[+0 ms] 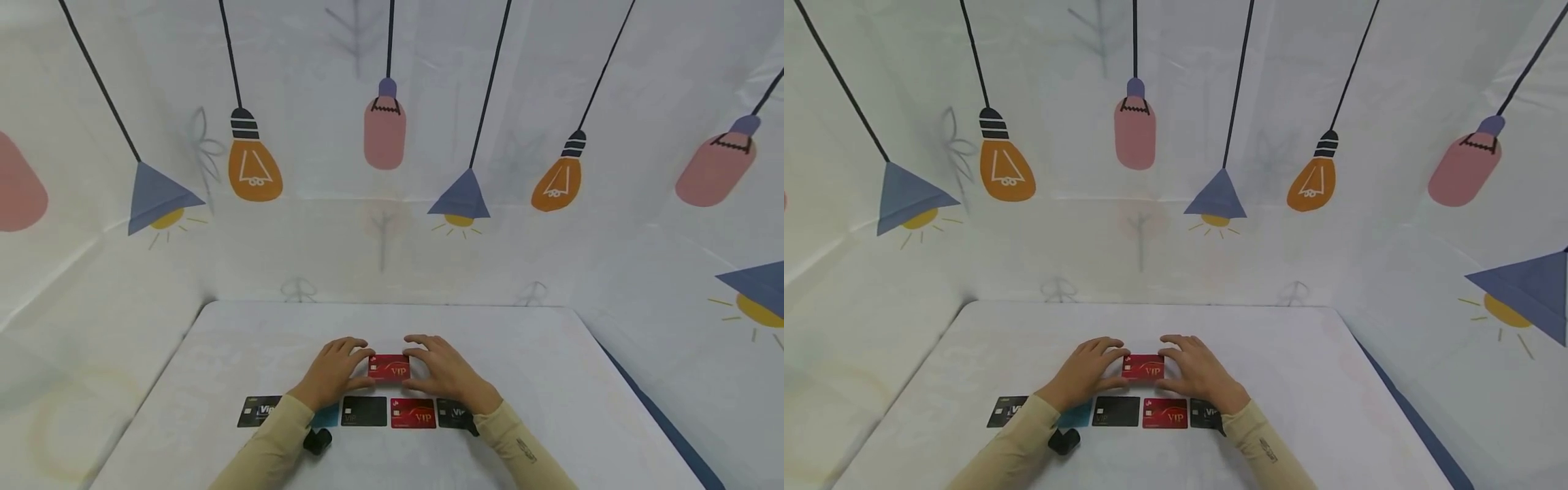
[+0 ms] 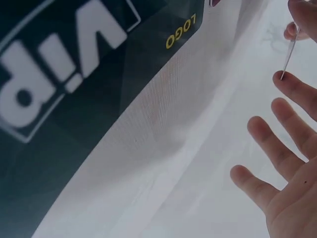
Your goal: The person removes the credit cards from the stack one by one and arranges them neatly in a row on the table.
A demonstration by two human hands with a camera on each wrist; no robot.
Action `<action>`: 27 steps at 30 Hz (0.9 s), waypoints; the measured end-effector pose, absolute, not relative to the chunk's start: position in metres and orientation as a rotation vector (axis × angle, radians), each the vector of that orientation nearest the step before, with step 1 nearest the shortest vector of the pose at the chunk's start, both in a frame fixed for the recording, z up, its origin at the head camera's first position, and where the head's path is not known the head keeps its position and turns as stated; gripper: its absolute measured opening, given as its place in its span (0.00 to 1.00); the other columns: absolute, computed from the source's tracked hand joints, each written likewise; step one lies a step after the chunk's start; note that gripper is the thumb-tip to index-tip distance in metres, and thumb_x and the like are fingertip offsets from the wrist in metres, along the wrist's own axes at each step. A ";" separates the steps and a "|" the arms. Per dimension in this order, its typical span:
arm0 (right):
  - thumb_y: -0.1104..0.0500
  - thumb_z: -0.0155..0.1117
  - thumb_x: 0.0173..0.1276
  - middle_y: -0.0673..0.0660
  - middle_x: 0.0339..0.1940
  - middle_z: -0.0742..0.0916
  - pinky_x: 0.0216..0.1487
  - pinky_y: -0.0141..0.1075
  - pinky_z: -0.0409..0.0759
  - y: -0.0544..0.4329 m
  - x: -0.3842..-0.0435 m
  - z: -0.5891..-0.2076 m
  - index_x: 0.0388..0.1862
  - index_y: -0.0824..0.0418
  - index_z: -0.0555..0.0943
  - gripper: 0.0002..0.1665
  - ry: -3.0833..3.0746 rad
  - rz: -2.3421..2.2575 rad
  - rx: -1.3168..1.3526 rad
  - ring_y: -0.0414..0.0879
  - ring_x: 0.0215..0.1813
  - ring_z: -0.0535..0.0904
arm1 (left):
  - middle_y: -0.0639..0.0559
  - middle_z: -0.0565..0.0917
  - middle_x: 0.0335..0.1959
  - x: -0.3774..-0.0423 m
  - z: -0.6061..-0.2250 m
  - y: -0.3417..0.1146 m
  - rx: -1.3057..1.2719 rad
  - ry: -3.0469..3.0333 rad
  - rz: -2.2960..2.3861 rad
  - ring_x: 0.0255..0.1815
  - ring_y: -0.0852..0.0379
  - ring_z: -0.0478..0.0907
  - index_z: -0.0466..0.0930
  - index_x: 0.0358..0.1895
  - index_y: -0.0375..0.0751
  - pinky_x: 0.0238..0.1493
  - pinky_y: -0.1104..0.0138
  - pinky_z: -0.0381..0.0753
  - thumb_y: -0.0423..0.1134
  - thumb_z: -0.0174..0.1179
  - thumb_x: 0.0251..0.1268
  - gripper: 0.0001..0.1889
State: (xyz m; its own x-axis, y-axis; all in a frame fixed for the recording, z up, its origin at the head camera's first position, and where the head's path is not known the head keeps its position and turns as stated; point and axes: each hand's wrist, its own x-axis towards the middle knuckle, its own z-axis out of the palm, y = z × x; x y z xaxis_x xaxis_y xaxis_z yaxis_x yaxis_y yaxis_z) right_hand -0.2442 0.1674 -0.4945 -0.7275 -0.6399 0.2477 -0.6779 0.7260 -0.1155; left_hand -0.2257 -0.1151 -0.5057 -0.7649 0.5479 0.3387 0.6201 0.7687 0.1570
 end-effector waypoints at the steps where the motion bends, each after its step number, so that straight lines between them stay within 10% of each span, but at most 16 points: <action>1: 0.32 0.72 0.60 0.51 0.70 0.76 0.70 0.48 0.72 0.169 -0.244 -0.494 0.61 0.50 0.83 0.35 -2.728 0.302 1.062 0.50 0.68 0.73 | 0.47 0.79 0.62 -0.225 -0.506 -0.115 -0.911 -2.687 -0.393 0.66 0.44 0.72 0.80 0.62 0.50 0.67 0.44 0.71 0.62 0.66 0.62 0.30; 27: 0.30 0.67 0.64 0.52 0.71 0.76 0.65 0.54 0.76 0.204 -0.215 -0.485 0.63 0.49 0.82 0.36 -2.604 0.476 1.076 0.51 0.69 0.73 | 0.52 0.79 0.62 -0.204 -0.500 -0.092 -0.972 -2.557 -0.512 0.67 0.50 0.72 0.80 0.61 0.51 0.69 0.50 0.70 0.66 0.65 0.62 0.31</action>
